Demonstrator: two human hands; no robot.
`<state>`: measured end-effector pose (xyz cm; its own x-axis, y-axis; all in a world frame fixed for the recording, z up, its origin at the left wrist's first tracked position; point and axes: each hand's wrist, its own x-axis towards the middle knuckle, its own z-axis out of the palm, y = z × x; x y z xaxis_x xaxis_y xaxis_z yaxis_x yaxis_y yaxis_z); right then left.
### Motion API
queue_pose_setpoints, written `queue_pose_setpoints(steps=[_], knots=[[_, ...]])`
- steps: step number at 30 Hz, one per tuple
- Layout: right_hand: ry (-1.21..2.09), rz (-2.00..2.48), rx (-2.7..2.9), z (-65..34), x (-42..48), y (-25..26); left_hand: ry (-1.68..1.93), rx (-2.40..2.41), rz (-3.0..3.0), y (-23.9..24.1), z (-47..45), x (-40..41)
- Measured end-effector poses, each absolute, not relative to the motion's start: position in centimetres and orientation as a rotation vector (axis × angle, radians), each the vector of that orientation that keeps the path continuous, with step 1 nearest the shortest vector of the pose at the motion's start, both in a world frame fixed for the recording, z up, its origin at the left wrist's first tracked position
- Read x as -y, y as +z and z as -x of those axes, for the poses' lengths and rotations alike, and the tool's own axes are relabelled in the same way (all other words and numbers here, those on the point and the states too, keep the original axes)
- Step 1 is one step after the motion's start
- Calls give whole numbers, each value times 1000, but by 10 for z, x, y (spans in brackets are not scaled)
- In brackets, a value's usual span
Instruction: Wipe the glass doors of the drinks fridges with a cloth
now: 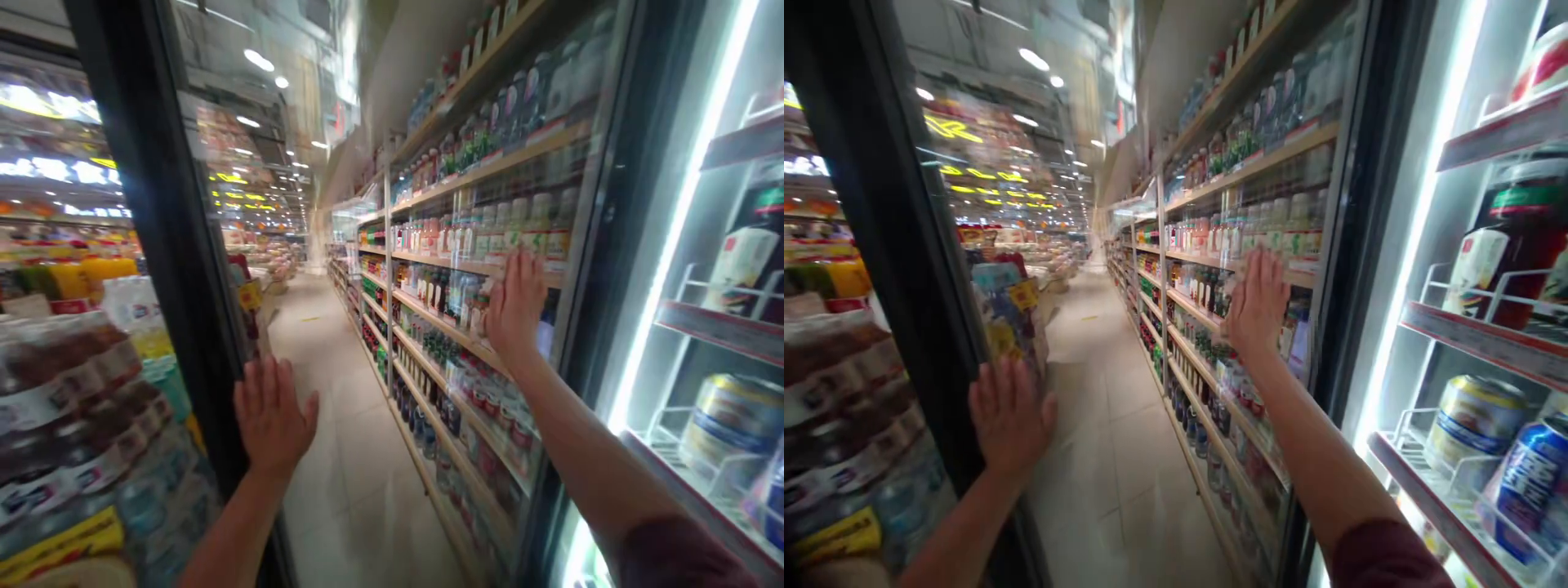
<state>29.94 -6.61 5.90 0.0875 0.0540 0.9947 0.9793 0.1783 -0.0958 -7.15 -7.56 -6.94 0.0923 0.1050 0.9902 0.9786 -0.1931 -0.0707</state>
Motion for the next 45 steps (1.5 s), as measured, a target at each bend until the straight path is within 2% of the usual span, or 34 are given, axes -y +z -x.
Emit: queue_pose_setpoints(steps=[3,7,9,12,14,18,20,22,24,26,28,32,34,37,40,45], knots=[[-1005,1043,1417,-269,77,61,-1207,1150,1440,-69,67,97],[-1268,704,1962,-226,94,65,-1229,1160,1436,-70,63,122],[-1260,745,1883,-215,96,91,-1224,1158,1433,-72,61,132],[-1012,971,1489,-192,98,134,-1204,1175,1415,-74,59,145],[-935,983,1412,-166,105,145,-1209,1193,1411,-75,57,153],[-1266,644,1931,-123,132,141,-1214,1210,1414,-76,53,164],[-1380,524,2087,-124,138,156,-1204,1210,1405,-76,51,167],[-1295,605,1985,-135,132,188,-1193,1219,1391,-76,49,170],[-1069,749,1708,-146,120,219,-1175,1229,1377,-75,48,173],[-903,785,1486,-148,111,233,-1165,1235,1373,-76,47,176],[-924,725,1504,-142,113,225,-1171,1251,1379,-77,47,178],[-1303,434,2066,-142,134,198,-1199,1270,1406,-77,47,181],[-1373,377,2193,-154,138,201,-1173,1264,1393,-77,47,182],[-1147,623,1899,-174,129,212,-1137,1268,1362,-74,45,182],[-938,766,1619,-179,121,197,-1160,1284,1369,-74,45,181],[-1371,336,2257,-202,123,146,-1204,1263,1393,-75,49,176]])
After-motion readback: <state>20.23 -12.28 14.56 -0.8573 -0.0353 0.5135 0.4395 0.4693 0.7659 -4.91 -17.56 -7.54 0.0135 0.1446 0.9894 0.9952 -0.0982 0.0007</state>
